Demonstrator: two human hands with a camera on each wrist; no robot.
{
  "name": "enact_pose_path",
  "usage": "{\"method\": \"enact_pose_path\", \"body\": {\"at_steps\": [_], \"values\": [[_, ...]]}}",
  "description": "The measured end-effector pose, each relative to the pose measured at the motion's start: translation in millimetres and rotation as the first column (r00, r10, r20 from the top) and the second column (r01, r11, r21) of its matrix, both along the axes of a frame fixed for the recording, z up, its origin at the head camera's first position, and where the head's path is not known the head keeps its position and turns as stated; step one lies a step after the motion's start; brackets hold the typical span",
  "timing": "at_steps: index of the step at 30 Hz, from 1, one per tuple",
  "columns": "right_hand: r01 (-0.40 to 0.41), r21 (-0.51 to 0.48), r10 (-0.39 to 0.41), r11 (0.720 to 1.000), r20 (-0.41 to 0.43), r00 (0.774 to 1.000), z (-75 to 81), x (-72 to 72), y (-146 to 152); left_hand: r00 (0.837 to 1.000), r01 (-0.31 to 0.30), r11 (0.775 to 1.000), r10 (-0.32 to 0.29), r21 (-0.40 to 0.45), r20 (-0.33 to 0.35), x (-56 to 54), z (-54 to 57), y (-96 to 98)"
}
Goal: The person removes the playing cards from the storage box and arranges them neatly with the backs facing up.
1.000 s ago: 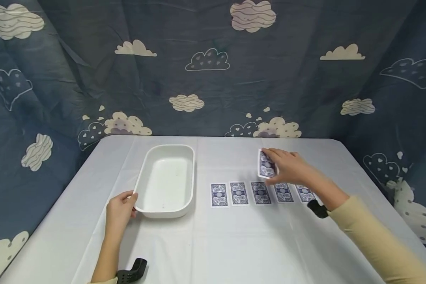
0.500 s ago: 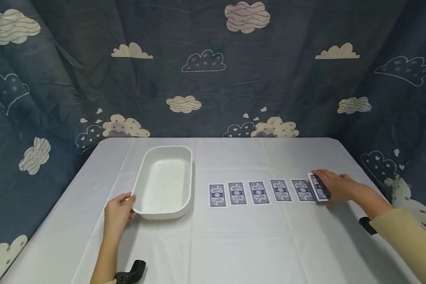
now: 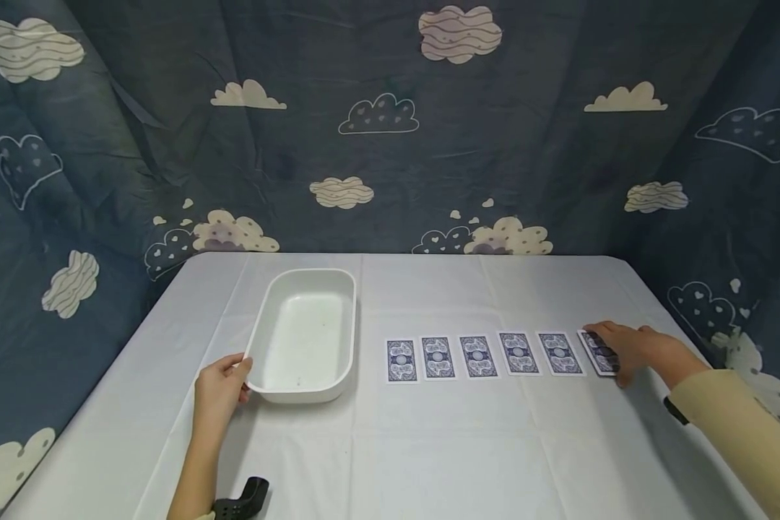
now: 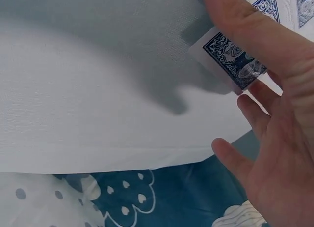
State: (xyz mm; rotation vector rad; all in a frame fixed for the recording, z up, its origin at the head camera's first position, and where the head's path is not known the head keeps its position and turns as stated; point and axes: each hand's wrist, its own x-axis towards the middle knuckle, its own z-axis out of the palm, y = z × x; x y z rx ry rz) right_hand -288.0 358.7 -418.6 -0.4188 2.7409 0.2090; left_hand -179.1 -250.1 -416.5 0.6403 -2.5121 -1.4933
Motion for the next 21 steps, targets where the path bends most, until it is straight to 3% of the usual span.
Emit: {"method": "enact_pose_path", "body": {"at_steps": [12, 21], "values": [[0.027, 0.035, -0.028, 0.999, 0.011, 1.0, 0.2, -7.0, 2.7, 1.0, 0.0, 1.0, 0.0, 0.004, -0.001, -0.1, 3.7, -0.9], [0.023, -0.021, -0.024, 1.0, -0.029, 0.999, 2.6, -1.1, 6.6, 1.0, -0.007, 1.0, 0.008, 0.006, -0.006, -3.3, 2.8, -2.0]]}}
